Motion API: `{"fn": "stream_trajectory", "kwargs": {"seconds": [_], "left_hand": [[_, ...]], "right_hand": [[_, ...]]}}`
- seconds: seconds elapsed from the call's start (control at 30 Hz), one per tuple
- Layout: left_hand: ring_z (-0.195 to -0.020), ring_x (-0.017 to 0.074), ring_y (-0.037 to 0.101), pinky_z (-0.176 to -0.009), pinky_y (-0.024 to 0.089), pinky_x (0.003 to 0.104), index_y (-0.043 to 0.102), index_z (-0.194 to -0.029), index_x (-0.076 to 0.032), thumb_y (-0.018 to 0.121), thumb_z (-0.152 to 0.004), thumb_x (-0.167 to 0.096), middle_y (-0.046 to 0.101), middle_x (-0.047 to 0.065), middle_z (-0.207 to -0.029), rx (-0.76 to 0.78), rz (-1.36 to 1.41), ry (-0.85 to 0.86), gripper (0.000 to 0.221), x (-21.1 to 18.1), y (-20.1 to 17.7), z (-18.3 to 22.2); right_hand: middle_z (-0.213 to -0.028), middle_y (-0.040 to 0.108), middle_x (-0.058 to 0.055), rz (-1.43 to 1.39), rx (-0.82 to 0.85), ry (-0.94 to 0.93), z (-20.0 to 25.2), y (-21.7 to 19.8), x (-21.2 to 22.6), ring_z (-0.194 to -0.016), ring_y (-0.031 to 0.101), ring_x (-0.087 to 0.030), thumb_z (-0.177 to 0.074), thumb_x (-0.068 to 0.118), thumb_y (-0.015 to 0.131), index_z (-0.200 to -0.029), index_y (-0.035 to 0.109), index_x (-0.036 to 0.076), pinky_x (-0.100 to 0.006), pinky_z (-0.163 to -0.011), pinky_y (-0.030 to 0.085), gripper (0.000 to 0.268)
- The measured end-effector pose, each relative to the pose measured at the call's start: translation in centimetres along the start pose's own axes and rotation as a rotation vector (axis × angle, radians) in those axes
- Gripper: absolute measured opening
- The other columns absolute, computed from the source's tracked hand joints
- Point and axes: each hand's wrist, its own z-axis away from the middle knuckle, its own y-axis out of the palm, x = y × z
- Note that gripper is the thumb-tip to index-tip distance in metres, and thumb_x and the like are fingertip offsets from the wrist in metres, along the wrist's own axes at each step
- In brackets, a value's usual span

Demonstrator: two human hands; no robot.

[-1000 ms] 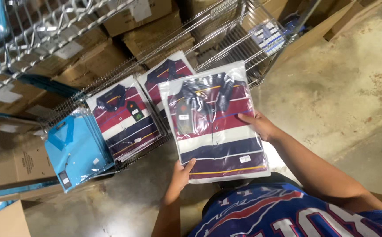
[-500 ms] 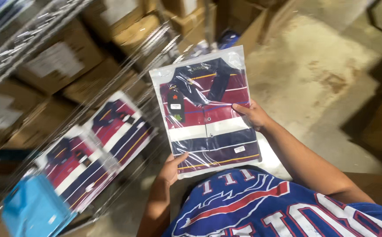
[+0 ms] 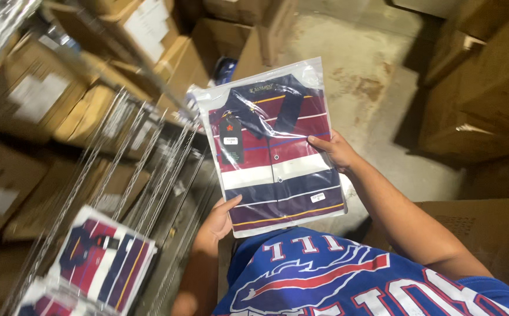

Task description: The person picks up a packaged shirt from a wire rack and places it into a cardboard shipping box, repeating this action for multiple shirts.

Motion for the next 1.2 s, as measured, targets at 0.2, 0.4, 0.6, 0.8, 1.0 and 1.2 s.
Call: {"fn": "stream_trajectory", "kwargs": {"seconds": [0.2, 0.4, 0.6, 0.8, 1.0, 1.2], "left_hand": [[-0.098, 0.0403, 0.082, -0.089, 0.065, 0.062, 0.074, -0.130, 0.002, 0.085, -0.095, -0.009, 0.081, 0.026, -0.114, 0.063, -0.136, -0.033, 0.039, -4.2, 5.6, -11.2], [-0.097, 0.0279, 0.079, -0.091, 0.066, 0.051, 0.073, -0.128, 0.002, 0.089, -0.095, -0.017, 0.080, 0.017, -0.109, 0.092, -0.354, 0.051, 0.041, -9.2, 14.5, -21.8], [-0.104, 0.0198, 0.070, -0.101, 0.060, 0.046, 0.075, -0.130, 0.001, 0.089, -0.096, -0.018, 0.078, 0.012, -0.115, 0.196, -0.594, 0.158, 0.041, -14.7, 21.7, -32.2], [-0.100, 0.0138, 0.072, -0.096, 0.060, 0.042, 0.080, -0.123, -0.006, 0.091, -0.093, -0.018, 0.082, 0.007, -0.108, 0.353, -0.793, 0.232, 0.035, -19.5, 29.7, -41.4], [-0.101, 0.0161, 0.067, -0.094, 0.059, 0.043, 0.077, -0.120, -0.002, 0.086, -0.093, -0.011, 0.080, 0.009, -0.106, 0.422, -0.776, 0.346, 0.030, -20.7, 40.1, -50.4], [-0.091, 0.0141, 0.067, -0.085, 0.061, 0.036, 0.077, -0.112, -0.001, 0.082, -0.096, -0.006, 0.078, 0.005, -0.098, 0.309, -0.662, 0.352, 0.018, -22.2, 50.8, -55.6]], "right_hand": [[-0.100, 0.081, -0.012, -0.039, -0.128, -0.037, -4.7, -2.9, 4.3, -0.090, 0.082, -0.024, -0.097, 0.007, 0.082, -0.121, 0.076, 0.008, -0.042, -0.079, 0.069, 0.025], [-0.101, 0.080, -0.015, -0.082, -0.257, -0.095, -13.5, -6.8, 8.3, -0.090, 0.081, -0.026, -0.097, 0.009, 0.082, -0.125, 0.075, 0.006, -0.045, -0.079, 0.068, 0.029], [-0.104, 0.079, -0.014, -0.094, -0.391, -0.142, -21.6, -10.6, 12.2, -0.092, 0.081, -0.026, -0.099, 0.011, 0.081, -0.129, 0.074, 0.009, -0.045, -0.082, 0.068, 0.031], [-0.113, 0.079, -0.011, -0.065, -0.528, -0.138, -27.1, -16.2, 15.0, -0.100, 0.079, -0.024, -0.102, 0.015, 0.080, -0.136, 0.072, 0.012, -0.046, -0.090, 0.066, 0.035], [-0.112, 0.078, -0.009, -0.059, -0.560, -0.150, -35.1, -22.5, 20.8, -0.101, 0.079, -0.024, -0.104, 0.015, 0.077, -0.136, 0.069, 0.014, -0.047, -0.090, 0.066, 0.033], [-0.113, 0.078, -0.011, -0.058, -0.472, -0.118, -46.3, -29.1, 29.2, -0.100, 0.080, -0.028, -0.105, 0.014, 0.075, -0.137, 0.067, 0.017, -0.052, -0.087, 0.067, 0.033]]}}
